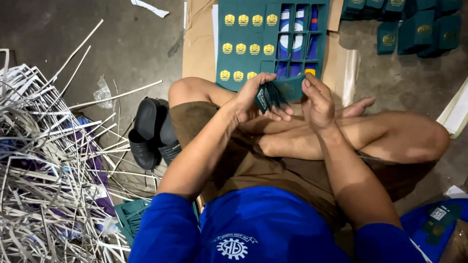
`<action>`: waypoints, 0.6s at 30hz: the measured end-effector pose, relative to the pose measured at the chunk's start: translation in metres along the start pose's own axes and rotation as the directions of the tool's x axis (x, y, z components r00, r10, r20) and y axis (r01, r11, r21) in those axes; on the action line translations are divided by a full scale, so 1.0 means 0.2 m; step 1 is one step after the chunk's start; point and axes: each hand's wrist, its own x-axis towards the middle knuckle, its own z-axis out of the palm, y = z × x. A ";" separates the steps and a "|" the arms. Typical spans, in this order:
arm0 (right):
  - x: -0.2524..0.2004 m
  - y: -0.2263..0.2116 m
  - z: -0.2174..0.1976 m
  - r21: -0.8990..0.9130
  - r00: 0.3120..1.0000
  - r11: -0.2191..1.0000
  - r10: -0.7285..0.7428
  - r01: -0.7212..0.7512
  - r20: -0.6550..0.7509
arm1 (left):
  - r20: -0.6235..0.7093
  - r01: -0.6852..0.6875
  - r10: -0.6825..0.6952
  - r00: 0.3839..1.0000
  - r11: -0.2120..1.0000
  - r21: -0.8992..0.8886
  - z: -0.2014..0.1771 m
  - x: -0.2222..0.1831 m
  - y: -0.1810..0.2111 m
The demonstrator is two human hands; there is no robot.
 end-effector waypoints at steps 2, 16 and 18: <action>-0.01 -0.01 0.00 0.064 0.999 0.998 0.013 -0.016 0.037 | 0.009 0.002 -0.002 1.000 1.000 0.022 0.00 0.00 0.00; -0.04 -0.07 0.07 -0.024 0.992 0.999 -0.024 0.027 0.123 | 0.083 0.029 -0.023 0.996 0.998 -0.062 -0.02 0.03 -0.02; -0.04 -0.08 0.08 -0.032 0.992 0.999 -0.017 0.022 0.126 | 0.090 0.034 -0.028 0.996 0.997 -0.065 -0.03 0.03 -0.02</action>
